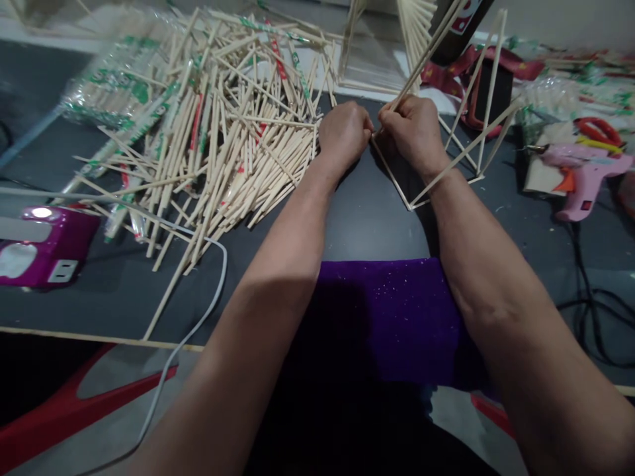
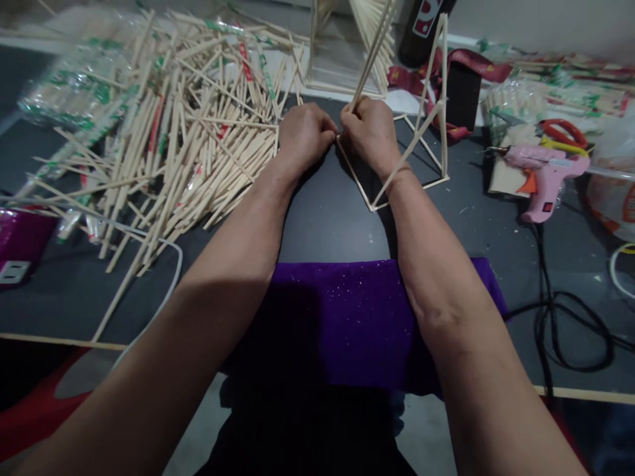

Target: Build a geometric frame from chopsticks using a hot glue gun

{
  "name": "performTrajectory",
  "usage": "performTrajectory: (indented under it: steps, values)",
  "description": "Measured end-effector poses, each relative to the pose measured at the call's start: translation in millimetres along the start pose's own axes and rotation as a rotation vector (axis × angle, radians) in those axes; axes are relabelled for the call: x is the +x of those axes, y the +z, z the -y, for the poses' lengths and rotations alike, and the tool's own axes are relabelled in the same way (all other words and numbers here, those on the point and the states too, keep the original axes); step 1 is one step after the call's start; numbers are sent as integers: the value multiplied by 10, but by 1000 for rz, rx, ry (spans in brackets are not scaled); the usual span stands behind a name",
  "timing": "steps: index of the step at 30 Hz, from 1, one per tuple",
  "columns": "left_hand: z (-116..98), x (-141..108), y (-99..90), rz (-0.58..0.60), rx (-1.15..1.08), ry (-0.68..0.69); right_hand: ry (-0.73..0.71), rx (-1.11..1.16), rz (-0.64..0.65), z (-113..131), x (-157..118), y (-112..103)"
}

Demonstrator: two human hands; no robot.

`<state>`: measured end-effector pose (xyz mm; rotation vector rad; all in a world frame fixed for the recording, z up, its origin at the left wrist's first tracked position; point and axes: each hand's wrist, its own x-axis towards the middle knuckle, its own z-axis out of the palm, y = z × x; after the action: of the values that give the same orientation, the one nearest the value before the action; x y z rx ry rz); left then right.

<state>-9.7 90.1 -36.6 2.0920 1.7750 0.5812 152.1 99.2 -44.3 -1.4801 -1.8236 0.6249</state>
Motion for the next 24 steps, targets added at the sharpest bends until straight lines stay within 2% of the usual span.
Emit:
performTrajectory:
  steps: [3, 9, 14, 19, 24]
  values:
    - [-17, -19, -51, 30, 7, 7, 1, 12, -104, 17, -31, -4]
    - [-5, -16, -88, 59, -22, 36, 47, 12, -110, 79, -70, 14]
    - [86, 62, -69, 69, -67, 26, 28, -11, -110, 114, -76, 15]
    - [141, 83, -61, 79, -134, 21, 61, -4, -81, 96, -74, 6]
    - [120, 64, -47, 76, -134, 27, 30, -33, -94, 76, -64, 17]
